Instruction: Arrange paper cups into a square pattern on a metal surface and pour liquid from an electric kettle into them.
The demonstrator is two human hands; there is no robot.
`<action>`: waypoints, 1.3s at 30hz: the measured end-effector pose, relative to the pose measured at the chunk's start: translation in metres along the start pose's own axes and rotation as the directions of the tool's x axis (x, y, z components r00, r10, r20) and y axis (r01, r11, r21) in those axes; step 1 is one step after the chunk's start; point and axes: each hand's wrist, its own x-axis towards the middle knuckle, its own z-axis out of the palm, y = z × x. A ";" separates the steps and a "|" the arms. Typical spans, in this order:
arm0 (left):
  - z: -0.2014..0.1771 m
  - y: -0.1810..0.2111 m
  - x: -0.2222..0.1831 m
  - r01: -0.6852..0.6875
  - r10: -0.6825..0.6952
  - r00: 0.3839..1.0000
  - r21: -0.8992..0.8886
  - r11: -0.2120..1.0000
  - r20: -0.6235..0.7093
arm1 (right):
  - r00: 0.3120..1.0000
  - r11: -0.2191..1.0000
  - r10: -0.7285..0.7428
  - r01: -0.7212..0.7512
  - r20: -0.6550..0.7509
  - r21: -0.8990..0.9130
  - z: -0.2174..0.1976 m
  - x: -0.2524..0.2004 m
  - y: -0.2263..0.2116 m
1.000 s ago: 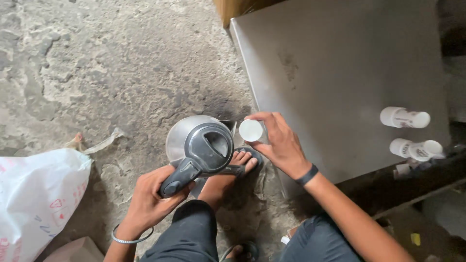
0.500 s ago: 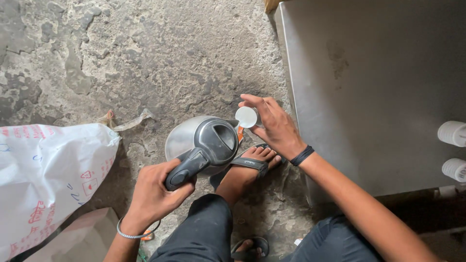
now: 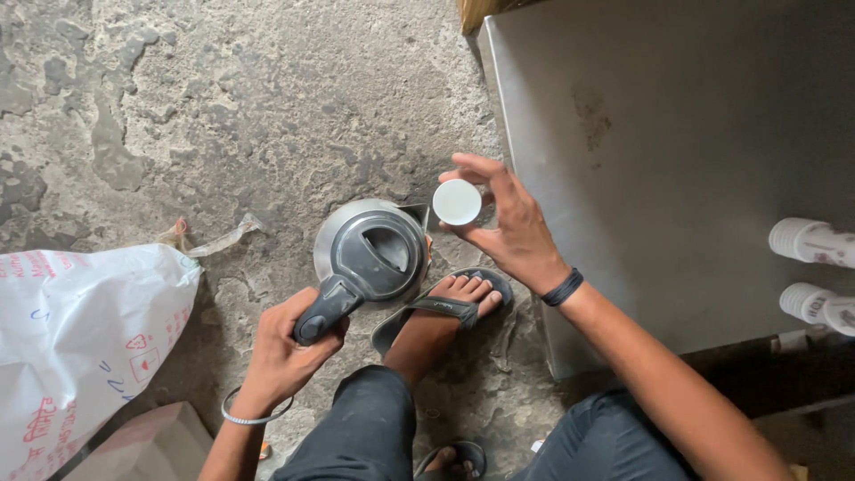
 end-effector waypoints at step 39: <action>0.037 -0.078 0.002 0.120 -0.135 0.987 -0.163 0.979 -0.083 | 0.908 0.139 0.138 -0.413 -0.395 -0.900 -0.245 -0.184 0.024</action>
